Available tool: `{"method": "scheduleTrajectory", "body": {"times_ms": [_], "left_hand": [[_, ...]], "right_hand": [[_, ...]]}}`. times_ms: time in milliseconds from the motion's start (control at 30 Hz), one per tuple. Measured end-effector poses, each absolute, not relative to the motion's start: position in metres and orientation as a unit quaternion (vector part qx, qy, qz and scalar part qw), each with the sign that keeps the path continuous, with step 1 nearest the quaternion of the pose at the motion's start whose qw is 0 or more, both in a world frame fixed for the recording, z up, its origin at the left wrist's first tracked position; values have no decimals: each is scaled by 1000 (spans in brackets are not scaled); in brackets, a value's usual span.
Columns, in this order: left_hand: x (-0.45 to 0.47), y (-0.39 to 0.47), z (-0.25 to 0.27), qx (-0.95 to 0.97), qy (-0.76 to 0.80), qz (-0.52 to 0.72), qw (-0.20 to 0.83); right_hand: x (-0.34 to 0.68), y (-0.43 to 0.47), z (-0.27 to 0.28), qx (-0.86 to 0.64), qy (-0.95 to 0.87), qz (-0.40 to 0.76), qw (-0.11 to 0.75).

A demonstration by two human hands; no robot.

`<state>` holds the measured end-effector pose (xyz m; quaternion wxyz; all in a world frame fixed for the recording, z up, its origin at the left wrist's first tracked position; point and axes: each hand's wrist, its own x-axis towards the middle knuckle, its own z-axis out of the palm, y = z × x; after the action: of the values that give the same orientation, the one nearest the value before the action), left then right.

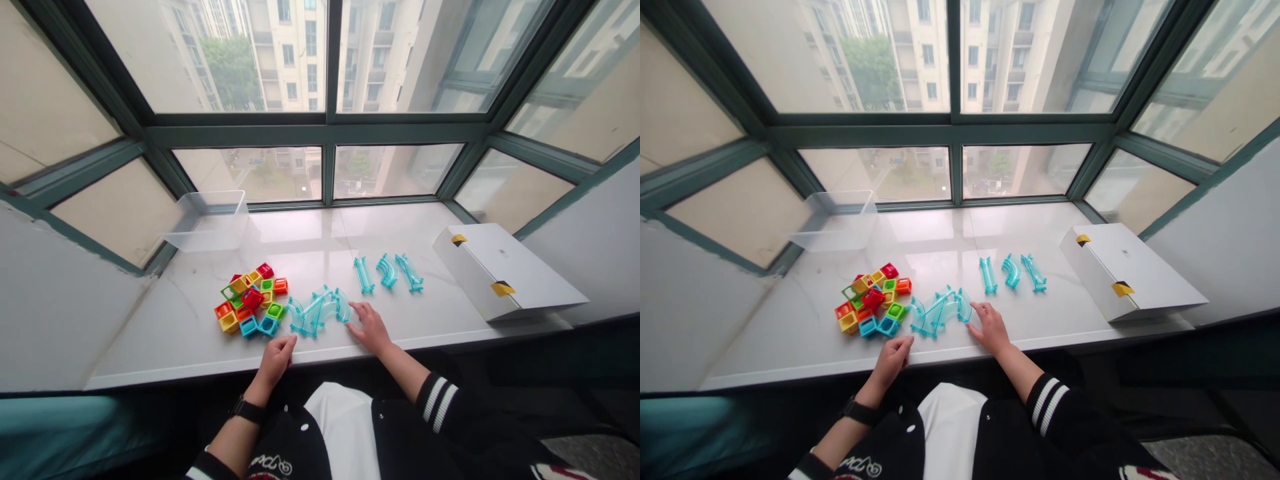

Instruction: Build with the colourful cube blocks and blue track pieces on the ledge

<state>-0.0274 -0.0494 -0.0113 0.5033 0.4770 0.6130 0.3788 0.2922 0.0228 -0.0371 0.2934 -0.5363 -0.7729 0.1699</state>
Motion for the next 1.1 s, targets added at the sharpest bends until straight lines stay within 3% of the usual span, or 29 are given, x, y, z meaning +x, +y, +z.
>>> {"method": "scheduleTrajectory", "body": {"times_ms": [167, 400, 633, 900, 1100], "left_hand": [[-28, -50, -13, 486, 613, 375, 498], [-23, -53, -10, 486, 604, 405, 485], [1, -36, 26, 669, 541, 424, 283], [20, -14, 30, 757, 486, 373, 227], [40, 7, 13, 805, 526, 252, 106]], "right_hand": [[290, 23, -38, -537, -794, 144, 248], [293, 24, -41, -533, -786, 168, 263], [296, 25, -40, -519, -772, 194, 313], [299, 21, -33, -505, -747, 222, 370], [300, 23, -36, -492, -754, 226, 372]]}}
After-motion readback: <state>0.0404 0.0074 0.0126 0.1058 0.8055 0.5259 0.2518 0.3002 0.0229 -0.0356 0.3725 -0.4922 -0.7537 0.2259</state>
